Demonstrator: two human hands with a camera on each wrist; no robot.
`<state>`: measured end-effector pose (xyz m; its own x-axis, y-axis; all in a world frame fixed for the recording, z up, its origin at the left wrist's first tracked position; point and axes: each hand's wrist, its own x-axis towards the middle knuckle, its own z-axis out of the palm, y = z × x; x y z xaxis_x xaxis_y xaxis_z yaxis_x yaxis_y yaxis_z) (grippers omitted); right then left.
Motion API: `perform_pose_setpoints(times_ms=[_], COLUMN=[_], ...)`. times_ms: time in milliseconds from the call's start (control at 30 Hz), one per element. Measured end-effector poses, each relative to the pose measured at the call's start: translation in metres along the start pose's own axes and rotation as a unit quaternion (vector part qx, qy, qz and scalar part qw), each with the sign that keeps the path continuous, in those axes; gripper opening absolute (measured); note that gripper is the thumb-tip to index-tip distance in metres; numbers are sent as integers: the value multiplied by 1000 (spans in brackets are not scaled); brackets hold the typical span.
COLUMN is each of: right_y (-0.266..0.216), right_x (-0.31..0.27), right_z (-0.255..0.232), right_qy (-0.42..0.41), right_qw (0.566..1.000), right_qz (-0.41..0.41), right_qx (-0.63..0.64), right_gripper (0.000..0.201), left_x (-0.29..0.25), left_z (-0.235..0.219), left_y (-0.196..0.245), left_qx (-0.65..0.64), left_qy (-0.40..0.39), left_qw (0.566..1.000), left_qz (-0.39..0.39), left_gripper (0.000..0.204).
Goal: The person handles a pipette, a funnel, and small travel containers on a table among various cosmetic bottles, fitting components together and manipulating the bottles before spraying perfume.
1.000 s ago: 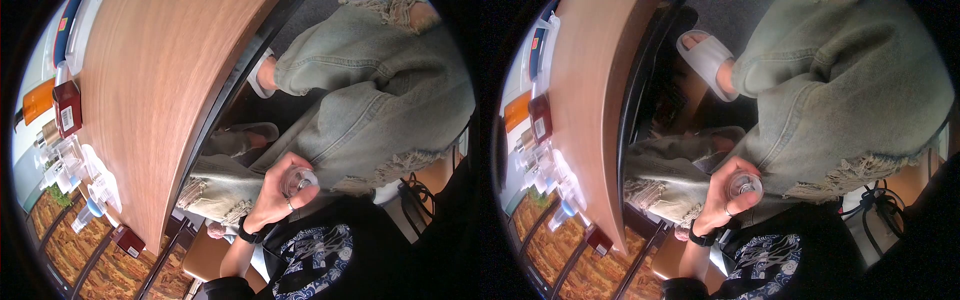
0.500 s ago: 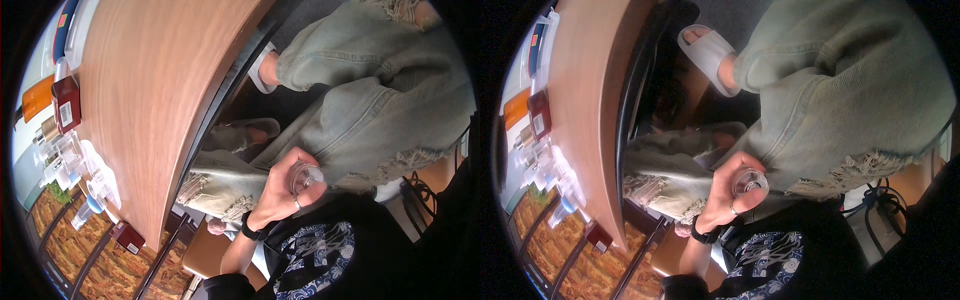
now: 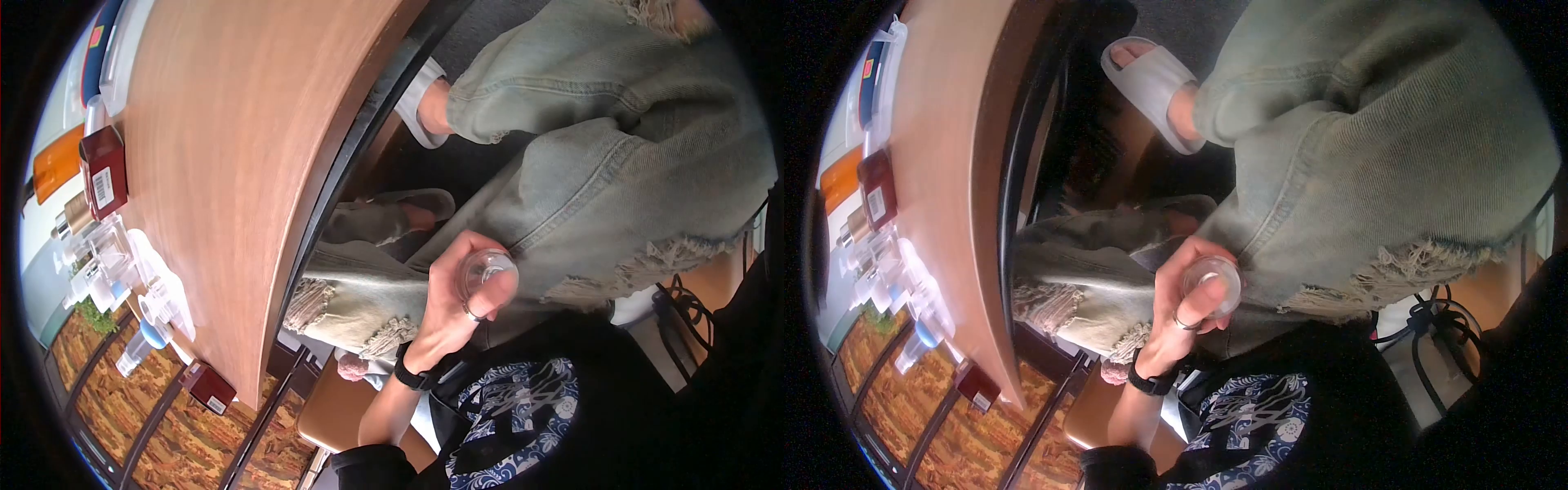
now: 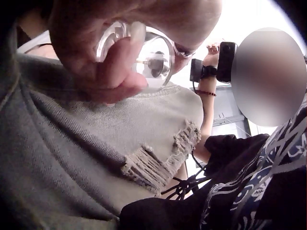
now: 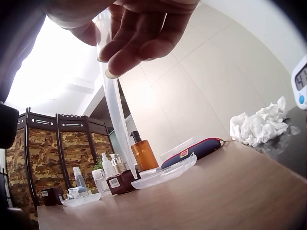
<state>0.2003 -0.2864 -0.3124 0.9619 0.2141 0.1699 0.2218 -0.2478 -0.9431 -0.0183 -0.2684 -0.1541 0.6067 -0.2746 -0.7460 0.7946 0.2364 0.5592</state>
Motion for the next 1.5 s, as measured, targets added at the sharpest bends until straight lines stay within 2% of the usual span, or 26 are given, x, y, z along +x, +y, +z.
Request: perform_pose_setpoints(times_ms=[133,200,333,433,533,633,667,733,833,933,1000,1033,1067,1133,1167,1233,1300,1333,1367,1400,1433,1500], right_y=[-2,-4,-3,1,-54,-102,-71,-14,7,-107,-2,39,36,27,19,0,-65,-110,-86,-63,-41,-36], right_x=[-1,-1,-1,-5,-11,-7,-17,-27,-30,-3,-23,-15,-15,-16,-15,-12,-3,6,1,-3,-7,-7], right_z=[-1,-1,-1,-1,-26,-61,-49,-27,-17,-64,-23,-1,-3,-4,-6,-14,-46,-66,-60,-53,-45,-50], right_qy=[1,1,3,2,1,3,4,7,7,8,10,10,11,-2,-8,-20,-24,-28,-33,-37,-42,-49], right_qw=[1000,999,998,997,996,994,993,991,989,985,982,980,980,999,992,946,949,951,954,956,958,962], right_qz=[-22,-33,-50,-60,-63,-60,-65,-75,-91,-113,-129,-135,-136,-36,15,114,112,111,110,109,108,107], right_qx=[-17,-24,-41,-54,-69,-95,-101,-108,-118,-129,-138,-142,-143,38,129,304,294,286,278,270,262,246], right_gripper=[32,31,30,30,29,29,29,28,28,28,28,28,28,25,24,22,22,21,21,21,21,21], left_x=[3,6,3,4,1,6,6,5,6,8,9,9,8,8,8,8,9,9,8,6,2,-4], left_z=[2,4,5,10,6,0,-1,-1,1,2,0,-1,-2,-1,-1,2,2,1,0,-1,-4,-9], left_y=[-14,-18,-6,-7,-14,-18,-13,-2,-4,-9,-10,-10,-10,-9,-8,-5,-5,-6,-6,-5,-4,-2], left_qx=[-10,35,20,47,51,55,54,50,62,60,44,48,52,59,67,109,150,209,267,268,223,179], left_qy=[18,65,51,72,77,73,70,36,35,46,47,43,40,41,41,44,45,59,73,74,72,69], left_qw=[999,996,998,995,994,990,990,997,995,994,994,994,995,995,995,989,982,966,946,946,961,973], left_qz=[28,58,24,46,60,107,105,45,67,81,89,83,76,72,68,89,109,139,167,168,149,129], left_gripper=[43,52,42,40,38,40,40,43,43,40,38,37,36,36,36,36,37,37,37,37,37,36])
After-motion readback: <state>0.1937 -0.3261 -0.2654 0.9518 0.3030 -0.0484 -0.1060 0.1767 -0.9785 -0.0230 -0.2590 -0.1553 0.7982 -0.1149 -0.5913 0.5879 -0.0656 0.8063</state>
